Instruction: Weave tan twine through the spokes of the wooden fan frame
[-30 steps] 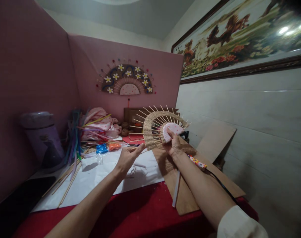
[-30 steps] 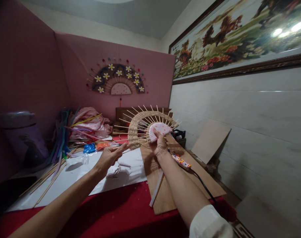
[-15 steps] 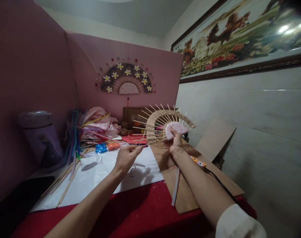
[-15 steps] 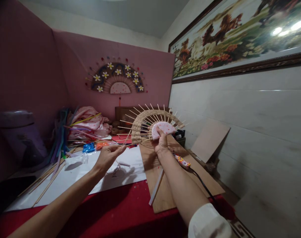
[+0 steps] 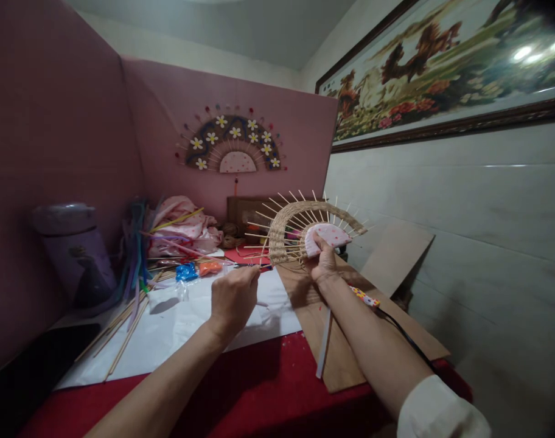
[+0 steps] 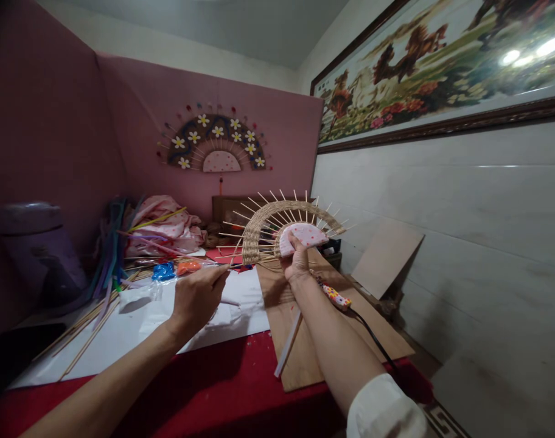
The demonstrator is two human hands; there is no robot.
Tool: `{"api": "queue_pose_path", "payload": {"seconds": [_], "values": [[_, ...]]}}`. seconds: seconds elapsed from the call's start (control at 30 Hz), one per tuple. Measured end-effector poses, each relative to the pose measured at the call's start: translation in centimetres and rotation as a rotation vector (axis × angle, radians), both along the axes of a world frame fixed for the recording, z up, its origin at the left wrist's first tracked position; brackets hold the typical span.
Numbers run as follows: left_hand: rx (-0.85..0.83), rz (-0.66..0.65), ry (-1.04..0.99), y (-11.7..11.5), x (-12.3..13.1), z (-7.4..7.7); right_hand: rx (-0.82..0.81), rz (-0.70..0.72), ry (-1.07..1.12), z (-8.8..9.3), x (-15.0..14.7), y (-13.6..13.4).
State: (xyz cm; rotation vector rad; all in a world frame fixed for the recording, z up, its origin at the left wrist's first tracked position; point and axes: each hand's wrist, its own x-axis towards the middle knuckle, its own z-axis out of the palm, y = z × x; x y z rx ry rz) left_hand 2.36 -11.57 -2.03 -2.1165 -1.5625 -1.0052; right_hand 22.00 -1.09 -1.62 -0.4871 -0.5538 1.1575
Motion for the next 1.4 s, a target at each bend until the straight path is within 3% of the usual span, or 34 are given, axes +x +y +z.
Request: {"api": "queue_pose_path", "payload": {"seconds": [0.1,0.47,1.03,1.2,1.4], "values": [[0.019,-0.06,0.052,-0.1,0.2,-0.3,-0.006,0.048,0.046,0.1,-0.3,-0.2],[-0.024,-0.086,0.18,-0.1,0.3,-0.8,0.03,0.12,0.155,0.2,-0.7,-0.4],[-0.09,-0.029,0.197,0.2,0.4,-0.9,-0.024,0.128,0.157,0.1,-0.8,-0.4],[-0.184,-0.069,-0.089,0.7,0.2,-0.9,-0.024,0.18,0.145,0.4,-1.0,-0.9],[-0.372,-0.38,-0.735,2.4,-0.1,-1.6,0.023,0.259,0.117,0.1,-1.2,-1.0]]}}
